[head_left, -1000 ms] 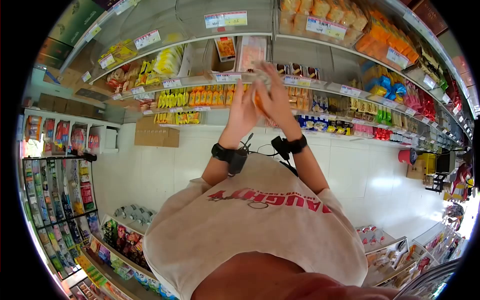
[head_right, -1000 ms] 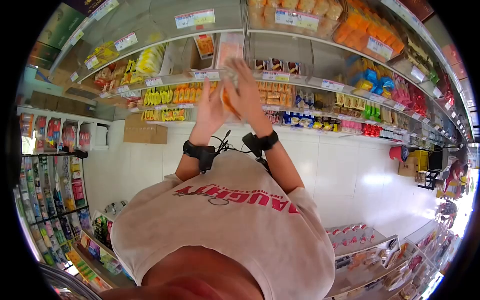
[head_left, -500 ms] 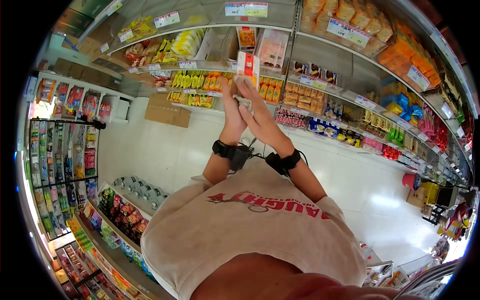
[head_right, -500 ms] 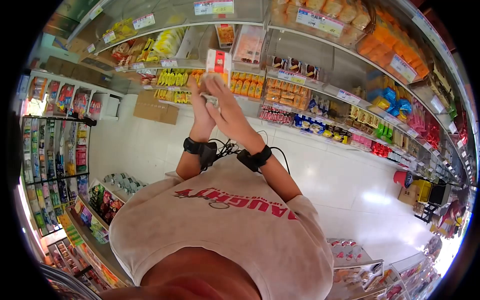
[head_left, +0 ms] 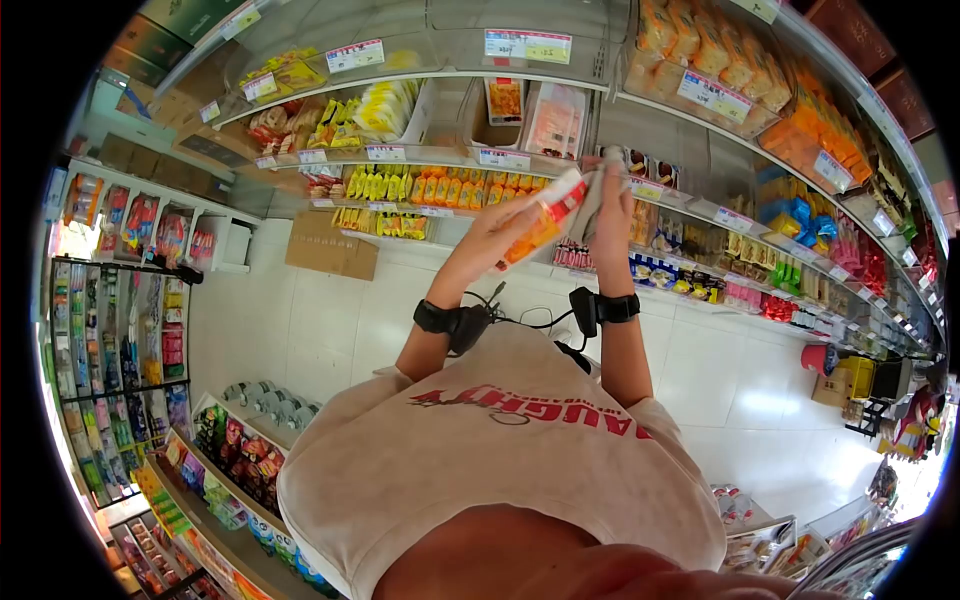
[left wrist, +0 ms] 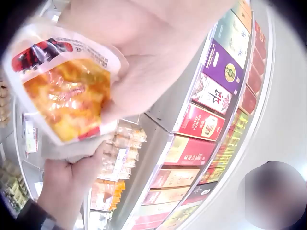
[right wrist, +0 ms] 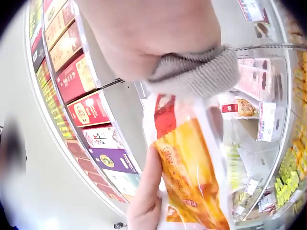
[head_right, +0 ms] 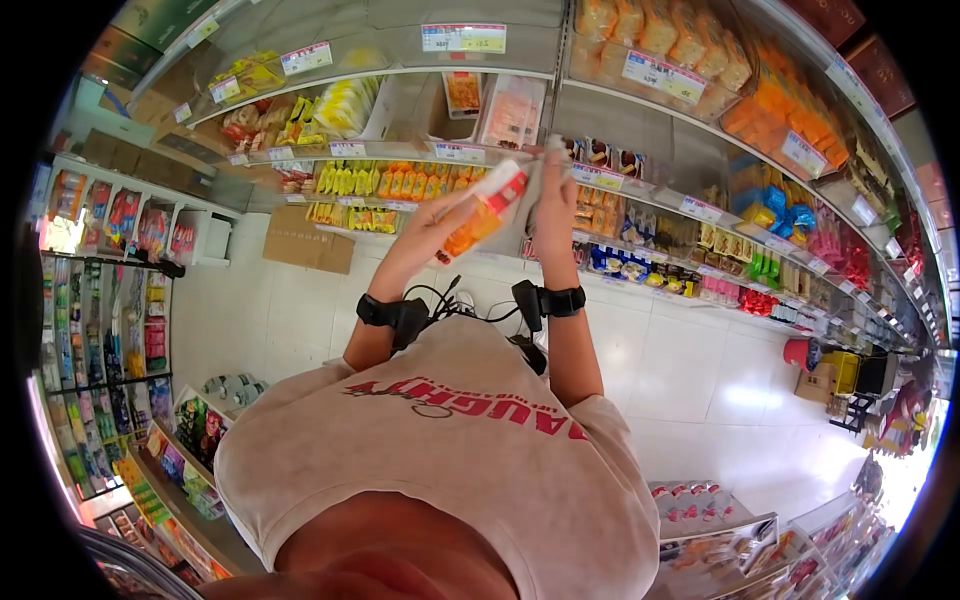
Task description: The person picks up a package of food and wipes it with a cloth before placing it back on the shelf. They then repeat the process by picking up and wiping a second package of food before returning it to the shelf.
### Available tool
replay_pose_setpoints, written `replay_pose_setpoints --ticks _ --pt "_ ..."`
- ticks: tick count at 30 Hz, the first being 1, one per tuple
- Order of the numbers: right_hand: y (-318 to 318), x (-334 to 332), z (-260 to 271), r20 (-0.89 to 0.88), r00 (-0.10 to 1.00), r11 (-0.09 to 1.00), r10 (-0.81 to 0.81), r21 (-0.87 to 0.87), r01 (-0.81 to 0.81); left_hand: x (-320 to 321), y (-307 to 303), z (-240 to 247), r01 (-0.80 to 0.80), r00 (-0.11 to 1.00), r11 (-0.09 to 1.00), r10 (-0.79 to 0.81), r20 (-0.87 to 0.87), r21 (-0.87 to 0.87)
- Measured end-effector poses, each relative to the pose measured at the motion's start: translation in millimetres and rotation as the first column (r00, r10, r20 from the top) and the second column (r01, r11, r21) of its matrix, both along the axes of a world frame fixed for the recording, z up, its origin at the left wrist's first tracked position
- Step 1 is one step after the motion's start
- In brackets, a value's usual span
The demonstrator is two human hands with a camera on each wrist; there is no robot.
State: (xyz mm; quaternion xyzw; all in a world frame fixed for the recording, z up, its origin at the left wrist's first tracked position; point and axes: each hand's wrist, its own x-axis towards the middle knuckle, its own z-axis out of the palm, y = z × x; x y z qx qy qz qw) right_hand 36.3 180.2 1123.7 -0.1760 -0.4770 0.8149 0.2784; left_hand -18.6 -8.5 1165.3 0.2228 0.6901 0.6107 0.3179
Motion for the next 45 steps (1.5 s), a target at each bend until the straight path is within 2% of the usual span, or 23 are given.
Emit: replay_pose_setpoints --ticks 1,2,5,6,7,9,13,16,17,18,19,20,23,24,27,29,30,33,34,37,38,41,45 --pt "-2.8 -4.7 1.5 -0.038 0.995 0.985 -0.095 -0.148 0.088 -5.6 0.7 -10.2 -0.083 0.996 0.993 0.085 -0.009 0.084" --pt "-6.8 -9.1 3.2 -0.076 0.995 0.964 -0.069 -0.261 0.047 -11.2 1.5 -20.4 -0.159 0.986 0.973 0.165 -0.018 0.168" --pt "-46.5 -20.8 14.8 -0.051 0.998 0.922 0.024 -0.385 -0.041 -25.8 2.4 -23.3 -0.320 0.945 0.895 0.325 0.037 0.309" --pt "-55.2 -26.2 -6.1 0.007 0.999 0.923 0.033 -0.385 -0.028 -26.8 -1.0 -16.0 -0.354 0.935 0.885 0.340 0.099 0.302" --pt "-66.7 -30.2 -1.9 0.018 1.000 0.975 -0.025 -0.219 0.028 -29.4 -4.5 -12.3 -0.387 0.921 0.875 0.354 0.160 0.291" --pt "-87.1 -37.5 5.6 0.011 0.990 0.982 -0.140 0.130 0.137 -47.9 -15.3 -22.6 -0.319 0.931 0.924 0.347 -0.115 0.210" --pt "-86.3 -50.1 0.3 0.027 0.955 0.955 -0.296 0.041 0.295 -61.3 -30.5 -26.0 -0.302 0.753 0.939 0.340 -0.563 0.165" --pt "-90.9 -59.4 -6.7 -0.071 0.946 0.865 -0.316 0.388 0.317 -70.1 -39.1 -30.8 -0.171 0.911 0.948 0.257 -0.324 0.269" --pt "-95.0 -61.9 -13.2 -0.091 0.947 0.796 -0.309 0.520 0.310 -76.3 -42.2 -36.4 -0.197 0.979 0.910 0.201 0.026 0.365" --pt "-102.5 -59.3 -22.8 0.194 0.970 0.856 -0.147 0.517 0.026 -83.3 -46.6 -44.9 -0.258 0.925 0.863 0.091 0.368 0.434" --pt "-118.3 -64.4 -19.3 0.241 0.967 0.766 -0.083 0.636 -0.093 -88.3 -49.7 -41.8 -0.344 0.756 0.814 -0.056 0.652 0.469" --pt "-134.8 -73.2 -14.4 0.296 0.955 0.649 -0.024 0.731 -0.211 -91.3 -56.1 -37.0 -0.282 0.816 0.731 -0.159 0.556 0.622" --pt "-171.7 -89.6 32.6 0.043 0.994 0.083 -0.101 0.996 -0.035 -102.9 -73.7 -31.2 -0.378 0.789 0.748 -0.048 0.613 0.546" --pt "-176.1 -95.3 27.7 0.048 0.990 0.147 -0.133 0.989 -0.028 -105.0 -77.6 -27.6 -0.404 0.796 0.777 0.038 0.604 0.483" --pt "-185.5 -111.5 6.4 0.065 0.978 0.341 -0.197 0.940 0.006 -119.5 -86.7 -46.1 -0.374 0.844 0.766 0.047 0.534 0.524" --pt "-182.6 -120.3 -4.2 0.063 0.976 0.469 -0.206 0.882 0.043 -123.2 -96.8 -48.7 -0.349 0.859 0.822 0.089 0.504 0.451" --pt "-177.8 -123.8 -13.9 0.035 0.974 0.473 -0.224 0.878 0.077 -128.0 -103.0 -58.7 -0.326 0.870 0.849 0.097 0.484 0.416" --pt "-160.2 -118.3 -18.5 0.506 0.856 0.848 -0.106 0.495 -0.188 -133.7 -106.6 -54.2 -0.376 0.900 0.834 0.225 0.373 0.404" --pt "-155.1 -116.1 -25.4 0.476 0.878 0.885 -0.055 0.430 -0.177 -135.5 -106.6 -49.9 -0.409 0.901 0.811 0.286 0.326 0.419" --pt "-151.5 -99.6 -5.2 0.469 0.860 0.854 0.199 0.349 -0.387 -147.5 -106.6 -47.5 -0.428 0.896 0.808 0.320 0.309 0.404" --pt "-146.7 -97.5 -2.7 0.522 0.812 0.768 0.260 0.398 -0.502 -150.2 -101.5 -44.1 -0.466 0.877 0.762 0.328 0.352 0.450" --pt "-147.8 -97.8 -1.8 0.433 0.879 0.840 0.198 0.387 -0.380 -158.5 -97.7 -44.4 -0.321 0.932 0.851 0.206 0.298 0.416" --pt "-130.2 -100.3 -11.5 0.365 0.928 0.851 -0.066 0.506 -0.138 -158.8 -84.3 -71.9 -0.155 0.957 0.943 0.070 0.280 0.293"
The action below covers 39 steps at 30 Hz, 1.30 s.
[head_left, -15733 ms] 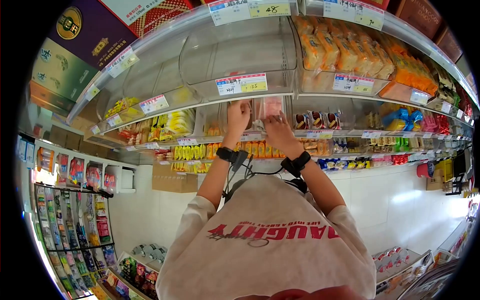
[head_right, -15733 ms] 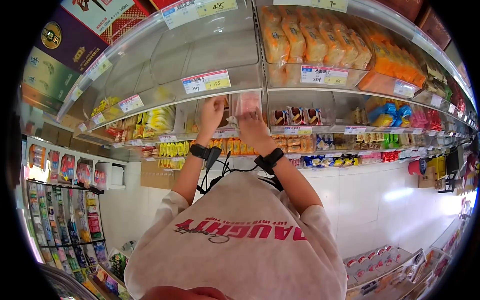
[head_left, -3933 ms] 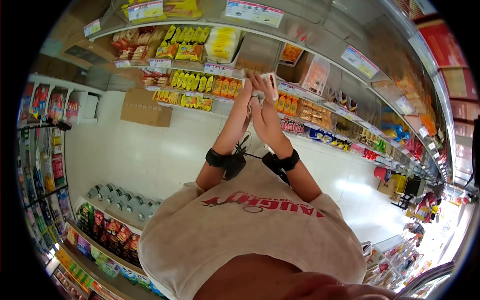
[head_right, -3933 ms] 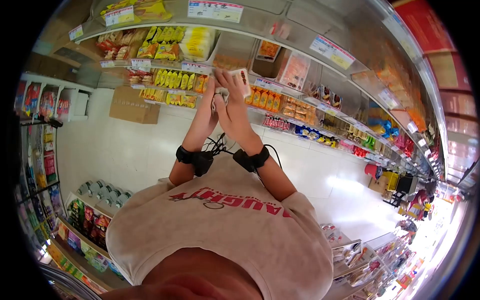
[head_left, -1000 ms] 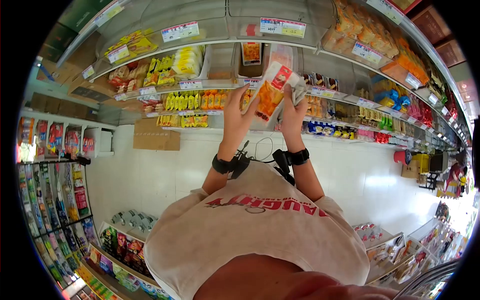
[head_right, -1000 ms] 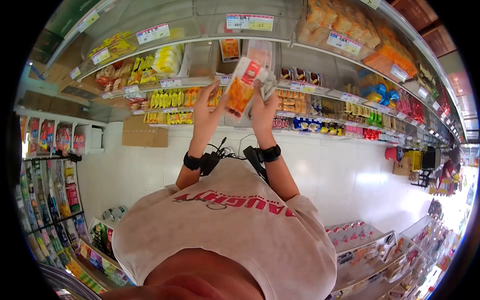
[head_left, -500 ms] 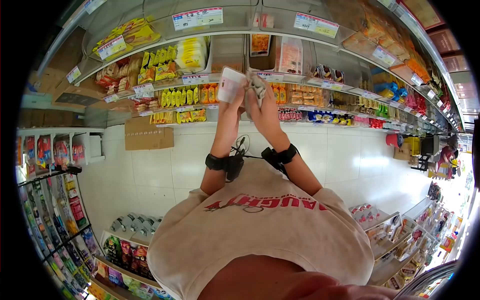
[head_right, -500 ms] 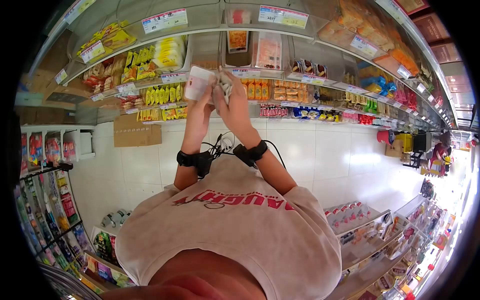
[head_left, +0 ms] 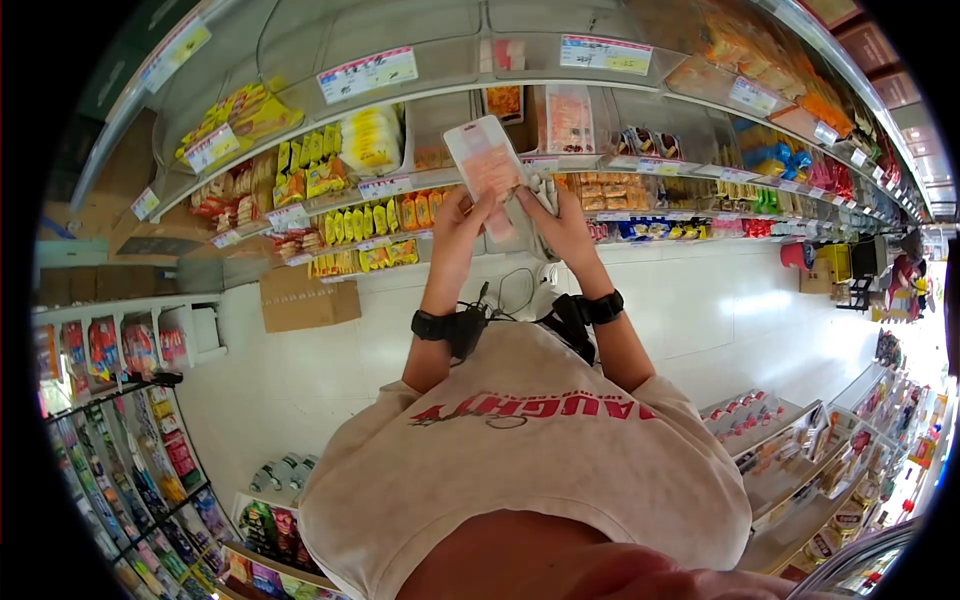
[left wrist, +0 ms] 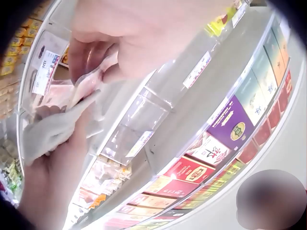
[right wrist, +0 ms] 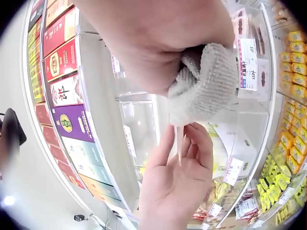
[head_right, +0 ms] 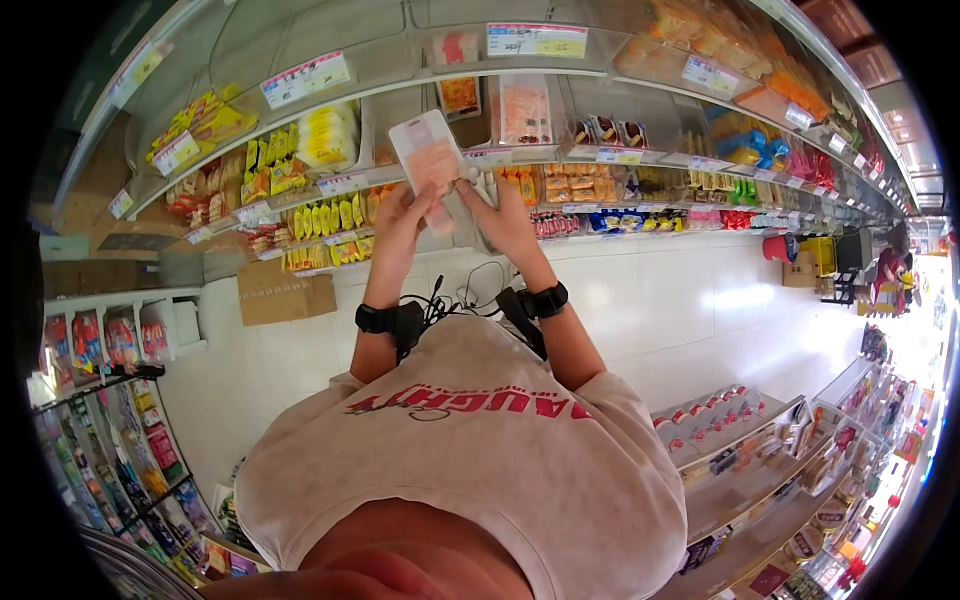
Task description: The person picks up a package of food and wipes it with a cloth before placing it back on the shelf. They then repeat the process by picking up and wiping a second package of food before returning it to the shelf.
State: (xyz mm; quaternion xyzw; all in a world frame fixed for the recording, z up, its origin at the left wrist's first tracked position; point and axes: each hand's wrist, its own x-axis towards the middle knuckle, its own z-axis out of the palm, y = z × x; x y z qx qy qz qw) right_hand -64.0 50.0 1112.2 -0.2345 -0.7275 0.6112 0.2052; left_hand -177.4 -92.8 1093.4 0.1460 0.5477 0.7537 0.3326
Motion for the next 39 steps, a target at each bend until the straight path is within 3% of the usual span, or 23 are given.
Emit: replay_pose_setpoints --ticks 2,5,8,9,13,14,16,17,20,21,24,25,28,29,32,35,38,39 --pt "12.7 2.1 -1.1 -0.065 0.997 0.998 -0.036 0.051 0.039 5.1 10.8 0.5 -0.023 1.000 0.999 0.023 -0.021 -0.029" --pt "32.7 2.1 -0.4 -0.009 0.961 0.950 -0.276 -0.153 0.271 8.2 27.2 13.4 -0.040 0.991 0.999 0.037 -0.127 -0.025" --pt "59.6 1.2 -1.7 -0.020 0.988 0.979 -0.152 -0.142 0.147 -7.0 37.9 10.6 0.226 0.935 0.946 -0.277 -0.220 -0.232" --pt "63.3 -2.5 -1.7 -0.087 0.990 0.989 -0.111 -0.104 0.102 -7.6 44.3 15.4 0.245 0.924 0.935 -0.305 -0.232 -0.255" --pt "98.2 -4.4 -6.0 -0.047 0.992 0.991 -0.114 0.059 0.117 -13.3 76.0 30.6 0.327 0.874 0.887 -0.415 -0.253 -0.326" --pt "106.6 -6.1 -10.8 -0.062 0.983 0.975 -0.174 0.131 0.181 -16.3 83.7 31.3 0.346 0.864 0.875 -0.438 -0.249 -0.339" --pt "110.9 -4.9 -0.3 -0.095 0.951 0.914 -0.296 0.261 0.310 -11.0 108.5 18.7 0.220 0.905 0.955 -0.276 -0.324 -0.200" --pt "108.6 -4.1 9.9 -0.177 0.918 0.890 -0.355 0.236 0.390 -11.6 120.4 9.5 0.158 0.915 0.980 -0.193 -0.354 -0.124" --pt "122.4 -11.5 -10.2 -0.320 0.894 0.731 -0.313 0.520 0.442 -34.6 147.5 -21.3 0.070 0.935 0.978 -0.134 -0.329 -0.197" --pt "119.7 -11.4 -10.8 -0.248 0.936 0.838 -0.250 0.429 0.338 -27.8 155.5 -5.3 0.081 0.928 0.977 -0.146 -0.343 -0.196" --pt "121.3 -13.6 -10.3 -0.006 0.993 0.914 -0.115 0.390 0.109 -38.5 184.1 -16.7 0.150 0.872 0.978 -0.200 -0.447 -0.146" --pt "124.6 -15.1 -19.1 -0.051 0.994 0.874 -0.095 0.475 0.108 -39.6 191.2 -21.2 0.112 0.892 0.957 -0.216 -0.396 -0.268" --pt "137.4 -24.4 -65.9 -0.095 0.995 0.753 -0.019 0.654 0.077 -42.9 206.2 -54.0 -0.029 0.815 0.944 -0.168 -0.554 -0.328" --pt "141.4 -25.0 -80.4 -0.056 0.998 0.736 0.000 0.676 0.038 -46.6 205.0 -52.8 -0.062 0.703 0.881 -0.294 -0.647 -0.469" --pt "145.9 -24.3 -87.7 -0.017 0.999 0.669 0.033 0.743 -0.009 -40.3 201.5 -39.3 -0.137 0.655 0.916 -0.202 -0.728 -0.377" --pt "149.8 -28.0 -89.5 -0.007 0.999 0.651 0.038 0.759 -0.019 -44.6 196.8 -19.3 -0.025 0.768 0.914 -0.241 -0.594 -0.404" --pt "157.4 -35.6 -92.4 -0.021 0.999 0.640 0.047 0.769 -0.014 -66.8 195.8 -41.2 -0.119 0.672 0.958 -0.116 -0.732 -0.261" --pt "159.2 -37.0 -92.9 -0.030 0.998 0.631 0.051 0.776 -0.009 -88.7 200.0 -69.4 -0.120 0.659 0.987 -0.001 -0.752 -0.107"
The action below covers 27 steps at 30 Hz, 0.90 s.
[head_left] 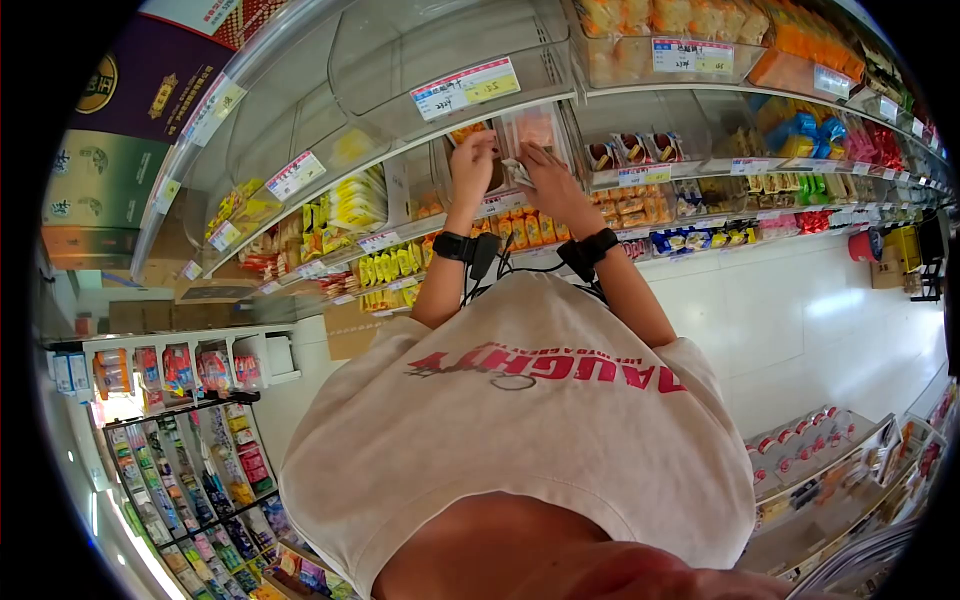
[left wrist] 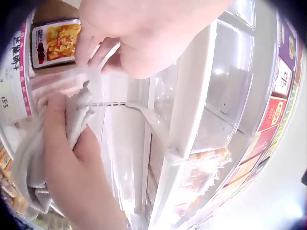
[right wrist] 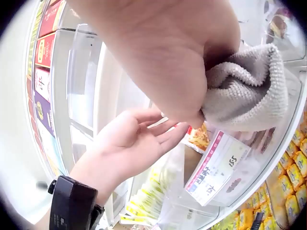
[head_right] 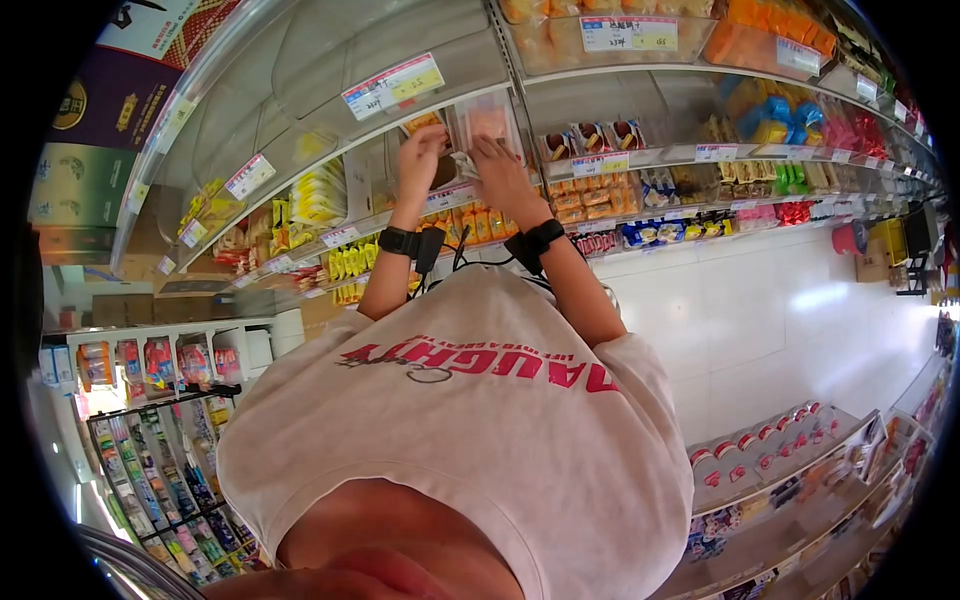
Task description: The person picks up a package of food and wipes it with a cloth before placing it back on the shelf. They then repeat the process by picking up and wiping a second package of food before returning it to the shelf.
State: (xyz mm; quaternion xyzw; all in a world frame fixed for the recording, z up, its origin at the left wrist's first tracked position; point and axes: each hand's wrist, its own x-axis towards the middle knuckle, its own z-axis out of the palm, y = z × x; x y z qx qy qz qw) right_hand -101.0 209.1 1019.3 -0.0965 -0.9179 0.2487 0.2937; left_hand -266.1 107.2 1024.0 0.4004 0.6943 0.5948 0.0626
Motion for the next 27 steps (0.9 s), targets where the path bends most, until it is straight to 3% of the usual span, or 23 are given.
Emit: replay_pose_setpoints --ticks 3,6,7,8,9,11,12,15,18,21,25,27 --pt "2.0 -1.2 -3.9 -0.030 0.999 0.998 0.030 -0.061 -0.032 -11.6 -12.7 16.9 -0.160 0.986 0.984 0.155 -0.069 -0.078" --pt "-0.2 7.6 28.1 0.186 0.980 0.948 0.065 -0.317 -0.003 -10.6 -16.7 43.7 -0.310 0.948 0.938 0.292 -0.126 -0.158" --pt "0.4 7.5 33.1 0.187 0.980 0.937 0.062 -0.349 0.007 -11.1 -17.6 49.1 -0.349 0.932 0.921 0.321 -0.168 -0.175" --pt "1.7 6.0 36.8 0.188 0.980 0.925 0.059 -0.380 0.017 -9.7 -18.0 54.3 -0.359 0.891 0.931 0.320 -0.321 -0.067" --pt "2.7 3.3 39.3 0.188 0.981 0.912 0.056 -0.410 0.026 -10.7 -17.6 52.1 -0.350 0.886 0.937 0.329 -0.326 -0.004" --pt "4.0 -5.6 43.2 -0.097 0.995 0.949 0.020 -0.313 -0.050 -16.9 -13.1 47.1 -0.329 0.874 0.936 0.353 -0.334 0.126" --pt "4.0 -11.7 44.1 -0.239 0.971 0.963 0.015 -0.256 -0.078 -19.6 -12.7 46.4 -0.311 0.892 0.944 0.329 -0.311 0.108" --pt "6.1 -44.9 38.3 -0.401 0.916 0.952 -0.030 -0.291 -0.097 -30.6 -12.5 40.9 -0.259 0.927 0.961 0.275 -0.256 0.097" --pt "15.3 -83.4 31.6 -0.335 0.942 0.869 -0.001 -0.467 -0.165 -35.5 -12.7 46.2 -0.213 0.948 0.972 0.229 -0.219 0.098" --pt "30.6 -134.6 3.2 -0.344 0.936 0.938 0.073 -0.296 -0.182 -36.4 -16.8 58.2 -0.260 0.958 0.944 0.227 -0.172 -0.201" --pt "40.9 -156.9 18.6 -0.133 0.976 0.933 0.174 -0.294 -0.207 -55.1 -16.2 46.1 -0.246 0.969 0.956 0.237 -0.071 -0.160" --pt "42.3 -160.5 19.9 -0.046 0.985 0.934 0.164 -0.315 -0.170 -64.4 -17.7 51.1 -0.182 0.983 0.949 0.183 -0.021 -0.255"
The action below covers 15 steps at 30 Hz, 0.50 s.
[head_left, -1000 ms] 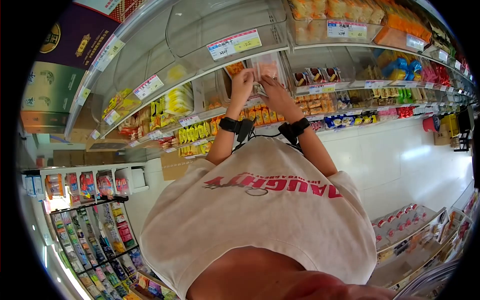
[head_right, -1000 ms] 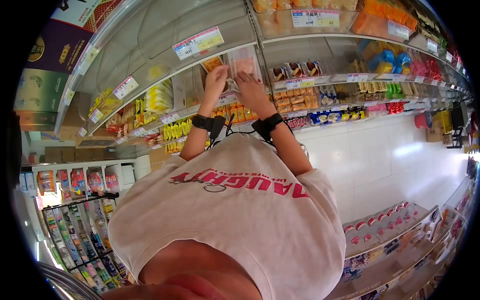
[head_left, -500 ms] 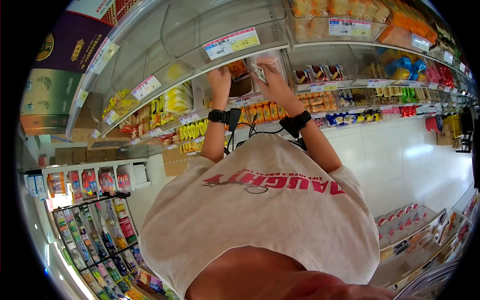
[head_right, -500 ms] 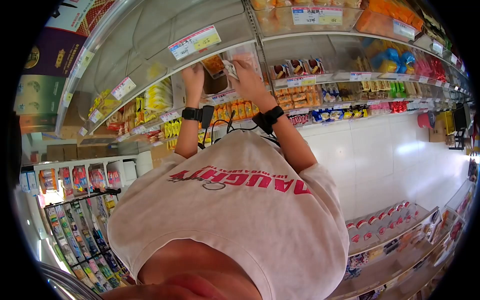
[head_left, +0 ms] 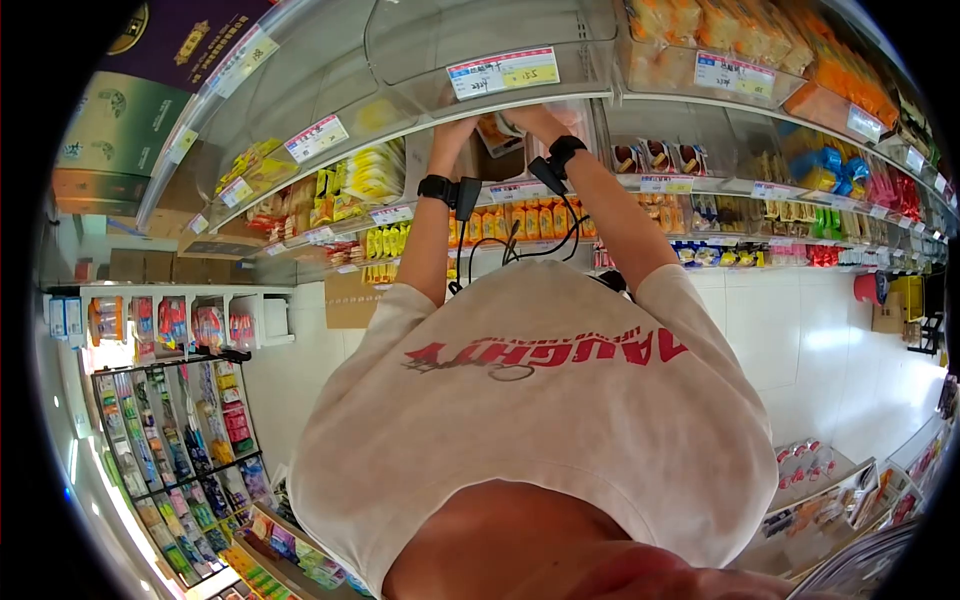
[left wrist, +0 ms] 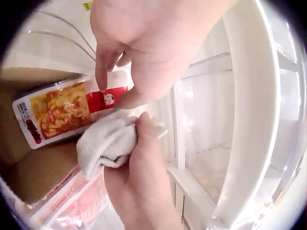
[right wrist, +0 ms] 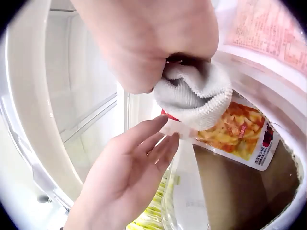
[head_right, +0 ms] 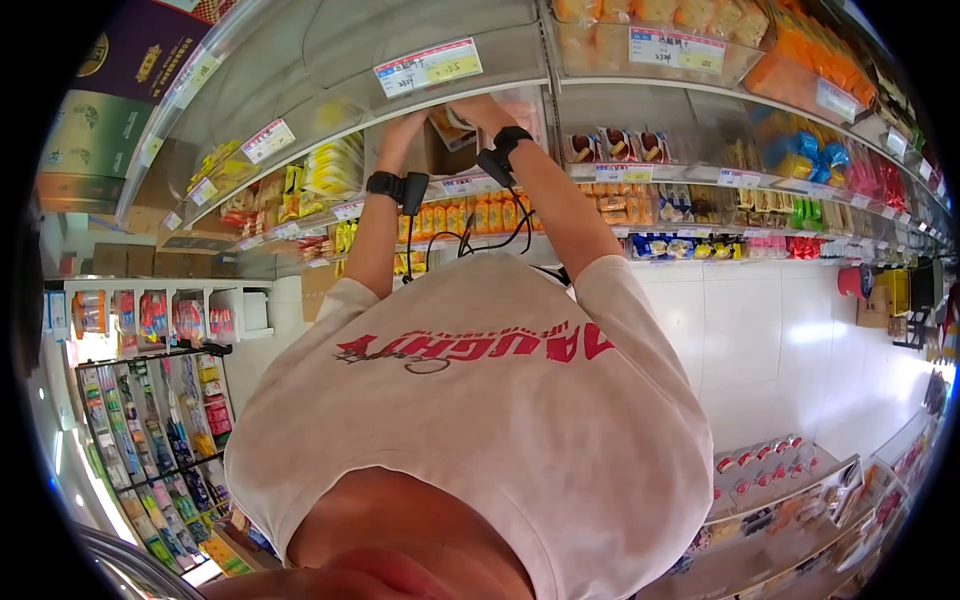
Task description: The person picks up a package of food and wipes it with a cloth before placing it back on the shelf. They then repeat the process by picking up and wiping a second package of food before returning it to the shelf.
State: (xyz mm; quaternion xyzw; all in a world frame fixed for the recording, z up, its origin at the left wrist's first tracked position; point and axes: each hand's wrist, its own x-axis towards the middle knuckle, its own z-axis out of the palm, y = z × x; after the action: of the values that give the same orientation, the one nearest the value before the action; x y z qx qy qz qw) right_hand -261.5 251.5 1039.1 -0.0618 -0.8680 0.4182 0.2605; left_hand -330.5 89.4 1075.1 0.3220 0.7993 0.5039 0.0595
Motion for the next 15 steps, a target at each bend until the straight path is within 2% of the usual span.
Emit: replay_pose_setpoints --ticks 3,5,8,9,13,15 --pt "-2.6 3.1 0.3 -0.037 0.999 0.995 -0.033 -0.098 0.029 -11.8 0.5 1.3 0.082 0.996 0.993 -0.084 -0.016 -0.084" --pt "-5.4 14.4 5.7 -0.036 0.999 0.987 -0.028 -0.162 0.022 -34.7 4.9 -27.7 0.084 0.989 0.989 -0.097 -0.110 -0.118" --pt "-12.5 27.9 7.2 -0.012 0.998 0.958 -0.062 -0.280 0.056 -17.4 -5.8 -11.3 0.197 0.977 0.978 -0.202 -0.067 -0.072" --pt "-18.3 40.6 14.9 0.024 0.996 0.951 -0.084 -0.298 0.087 -7.1 -9.7 -7.2 0.211 0.947 0.978 -0.205 -0.248 -0.002" --pt "-21.1 58.0 1.9 -0.023 0.999 0.961 0.023 -0.275 -0.028 25.7 -38.6 14.5 0.192 0.980 0.977 -0.195 -0.030 -0.093" --pt "-28.2 85.2 16.8 0.067 0.989 0.941 0.133 -0.323 -0.104 44.5 -52.0 16.5 0.081 0.985 0.990 -0.097 -0.140 -0.116"
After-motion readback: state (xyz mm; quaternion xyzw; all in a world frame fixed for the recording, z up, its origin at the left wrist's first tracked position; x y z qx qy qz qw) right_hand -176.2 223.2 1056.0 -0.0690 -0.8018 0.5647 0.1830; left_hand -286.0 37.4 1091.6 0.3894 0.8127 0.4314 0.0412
